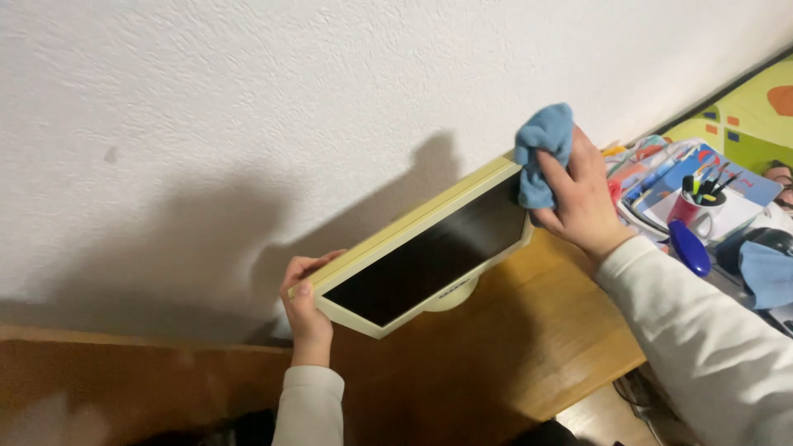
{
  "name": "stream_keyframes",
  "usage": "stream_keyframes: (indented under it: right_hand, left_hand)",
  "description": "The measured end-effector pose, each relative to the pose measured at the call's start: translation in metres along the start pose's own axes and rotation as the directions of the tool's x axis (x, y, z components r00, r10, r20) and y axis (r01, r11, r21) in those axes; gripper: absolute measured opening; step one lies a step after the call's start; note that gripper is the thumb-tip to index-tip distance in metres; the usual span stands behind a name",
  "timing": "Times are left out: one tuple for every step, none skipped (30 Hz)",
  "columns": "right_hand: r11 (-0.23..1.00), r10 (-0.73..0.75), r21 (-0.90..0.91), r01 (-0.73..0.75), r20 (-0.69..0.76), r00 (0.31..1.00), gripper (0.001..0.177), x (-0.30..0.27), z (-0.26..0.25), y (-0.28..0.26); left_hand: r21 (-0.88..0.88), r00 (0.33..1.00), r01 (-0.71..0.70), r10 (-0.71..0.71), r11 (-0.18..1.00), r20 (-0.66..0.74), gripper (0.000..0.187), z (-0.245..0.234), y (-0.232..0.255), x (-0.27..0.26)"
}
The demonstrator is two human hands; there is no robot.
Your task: The person wipes a wooden desk surface with a blue cloth, then sprays the cloth with a cleaning solution and wipes the screen and bezel of a beige CRT monitor. The person continues to wipe the monitor screen and frame with the cloth.
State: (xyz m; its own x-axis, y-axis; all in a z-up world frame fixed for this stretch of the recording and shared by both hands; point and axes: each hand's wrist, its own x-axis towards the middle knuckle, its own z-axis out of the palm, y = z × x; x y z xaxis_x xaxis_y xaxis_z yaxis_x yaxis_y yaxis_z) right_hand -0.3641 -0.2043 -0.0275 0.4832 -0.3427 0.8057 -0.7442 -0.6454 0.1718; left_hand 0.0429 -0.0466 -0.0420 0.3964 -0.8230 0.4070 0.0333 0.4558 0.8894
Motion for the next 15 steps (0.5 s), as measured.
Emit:
stream_keyframes:
  right_hand:
    - [0.985, 0.037, 0.171, -0.027, -0.055, 0.998, 0.054, 0.022, -0.001, -0.011]
    - [0.940, 0.081, 0.339, -0.042, -0.101, 0.992, 0.056, 0.043, -0.001, -0.023]
    - [0.937, 0.077, 0.348, -0.036, -0.107, 0.991, 0.056, 0.050, 0.003, -0.043]
    - [0.926, 0.079, 0.376, -0.028, -0.123, 0.989, 0.057, 0.057, 0.008, -0.065]
    - [0.915, 0.082, 0.404, -0.019, -0.139, 0.987, 0.060, 0.065, 0.012, -0.087]
    - [0.911, 0.078, 0.413, -0.011, -0.146, 0.986, 0.060, 0.068, 0.014, -0.112]
    - [0.911, 0.097, 0.411, -0.033, -0.135, 0.986, 0.062, 0.073, 0.015, -0.136]
    - [0.911, 0.116, 0.409, -0.055, -0.125, 0.985, 0.063, 0.076, 0.016, -0.161]
    - [0.906, 0.108, 0.422, -0.044, -0.129, 0.986, 0.063, 0.078, 0.018, -0.183]
    - [0.899, 0.099, 0.436, -0.043, -0.107, 0.989, 0.064, 0.080, 0.020, -0.204]
    - [0.894, 0.089, 0.446, -0.042, -0.085, 0.992, 0.066, 0.081, 0.021, -0.225]
    - [0.890, 0.082, 0.455, -0.032, -0.090, 0.993, 0.066, 0.084, 0.022, -0.239]
    - [0.898, 0.062, 0.439, -0.019, -0.085, 0.994, 0.061, 0.086, 0.024, -0.252]
    - [0.906, 0.042, 0.422, -0.005, -0.080, 0.996, 0.058, 0.088, 0.025, -0.265]
    - [0.904, 0.037, 0.427, 0.003, -0.085, 0.996, 0.058, 0.089, 0.027, -0.269]
  left_hand:
    - [0.017, 1.000, 0.006, -0.006, 1.000, -0.002, 0.069, 0.001, 0.002, 0.000]
    - [0.034, 1.000, 0.012, -0.012, 0.999, -0.005, 0.067, 0.001, 0.003, 0.000]
    - [0.041, 1.000, 0.006, -0.006, 0.999, -0.013, 0.067, 0.003, 0.003, 0.000]
    - [0.039, 1.000, 0.006, -0.005, 0.999, -0.012, 0.066, 0.005, 0.004, 0.001]
    - [0.038, 1.000, 0.004, -0.004, 0.999, -0.012, 0.065, 0.005, 0.004, 0.002]
    - [0.046, 1.000, -0.002, 0.003, 0.999, -0.020, 0.065, 0.006, 0.006, 0.004]
    - [0.050, 1.000, -0.003, 0.003, 0.999, -0.007, 0.064, 0.008, 0.008, 0.006]
    - [0.054, 1.000, -0.004, 0.003, 0.999, 0.006, 0.062, 0.009, 0.010, 0.008]
    - [0.062, 1.000, -0.009, 0.010, 0.998, -0.008, 0.062, 0.005, 0.001, 0.009]
    - [0.073, 1.000, 0.025, -0.026, 0.997, 0.016, 0.063, 0.000, -0.008, 0.010]
    - [0.082, 0.997, 0.058, -0.062, 0.995, 0.041, 0.064, -0.003, -0.017, 0.011]
    - [0.088, 0.998, 0.053, -0.055, 0.995, 0.030, 0.064, -0.009, -0.015, 0.012]
    - [0.210, 0.992, 0.031, -0.055, 0.977, 0.110, 0.060, -0.014, -0.015, 0.013]
    - [0.328, 0.980, 0.001, -0.066, 0.945, 0.189, 0.056, -0.019, -0.015, 0.014]
    - [0.331, 0.981, -0.003, -0.060, 0.944, 0.182, 0.056, -0.019, 0.005, 0.014]
